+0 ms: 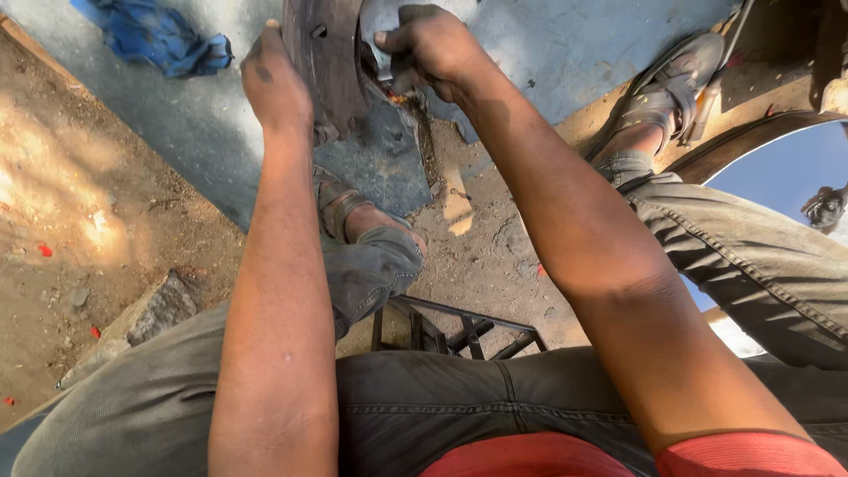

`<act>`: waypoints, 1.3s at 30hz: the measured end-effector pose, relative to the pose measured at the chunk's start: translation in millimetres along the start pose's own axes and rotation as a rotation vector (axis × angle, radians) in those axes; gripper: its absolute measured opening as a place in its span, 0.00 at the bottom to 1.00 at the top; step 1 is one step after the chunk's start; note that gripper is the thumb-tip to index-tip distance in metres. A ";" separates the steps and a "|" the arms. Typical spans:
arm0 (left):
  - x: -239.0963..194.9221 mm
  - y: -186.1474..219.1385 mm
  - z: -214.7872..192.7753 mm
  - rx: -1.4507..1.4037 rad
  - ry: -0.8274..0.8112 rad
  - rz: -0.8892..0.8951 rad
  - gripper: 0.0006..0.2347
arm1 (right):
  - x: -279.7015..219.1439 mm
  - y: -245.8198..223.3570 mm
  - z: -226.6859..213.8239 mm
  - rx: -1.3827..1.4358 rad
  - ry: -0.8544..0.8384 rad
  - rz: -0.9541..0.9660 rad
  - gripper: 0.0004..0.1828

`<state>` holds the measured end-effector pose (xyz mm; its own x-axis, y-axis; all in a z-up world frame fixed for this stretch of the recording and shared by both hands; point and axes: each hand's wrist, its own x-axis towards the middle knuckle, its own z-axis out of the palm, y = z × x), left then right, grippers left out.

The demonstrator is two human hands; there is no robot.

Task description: The person sits on the ground and scrubs a curved metal brake shoe with a wire brush to remove rust and debris. They hold the part with one hand and scrub with the other, occasionally flipping the part to clean different sections.

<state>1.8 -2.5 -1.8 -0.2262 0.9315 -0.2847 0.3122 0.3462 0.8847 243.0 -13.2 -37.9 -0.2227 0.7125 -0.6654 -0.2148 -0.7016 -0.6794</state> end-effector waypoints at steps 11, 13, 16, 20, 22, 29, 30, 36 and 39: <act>-4.5 8.6 0.9 -0.077 -0.002 -0.013 0.22 | 5.2 -21.8 -4.0 0.305 0.213 -0.284 0.12; -5.3 7.8 -0.6 0.025 0.037 -0.067 0.21 | 5.5 -20.7 -0.4 0.407 0.265 -0.290 0.12; -4.5 10.7 -0.6 -0.009 0.000 -0.063 0.22 | -9.6 -28.6 -2.2 0.269 0.279 -0.034 0.08; -2.3 10.2 0.4 0.066 0.026 -0.196 0.23 | -10.2 -31.9 2.8 0.530 0.251 -0.272 0.08; -7.2 11.3 -1.9 0.042 0.009 -0.024 0.22 | -6.3 -26.9 5.1 0.542 0.206 -0.308 0.09; -1.9 1.1 0.2 0.128 0.019 -0.052 0.24 | -3.4 -14.5 -4.2 0.528 0.199 -0.288 0.12; -1.5 1.7 0.3 0.093 0.028 -0.047 0.22 | 3.0 -16.2 -5.1 0.531 0.214 -0.452 0.14; -11.3 14.4 -2.4 0.132 0.037 -0.122 0.22 | 10.8 6.1 -38.6 0.514 0.109 -0.450 0.16; -1.9 11.9 1.5 0.136 0.037 -0.162 0.23 | 4.9 12.8 -37.4 0.357 0.157 -0.286 0.12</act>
<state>7.4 0.1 8.7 -0.3165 0.8588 -0.4029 0.3900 0.5050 0.7700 274.7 -18.3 -61.5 0.0336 0.8506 -0.5248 -0.5659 -0.4166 -0.7114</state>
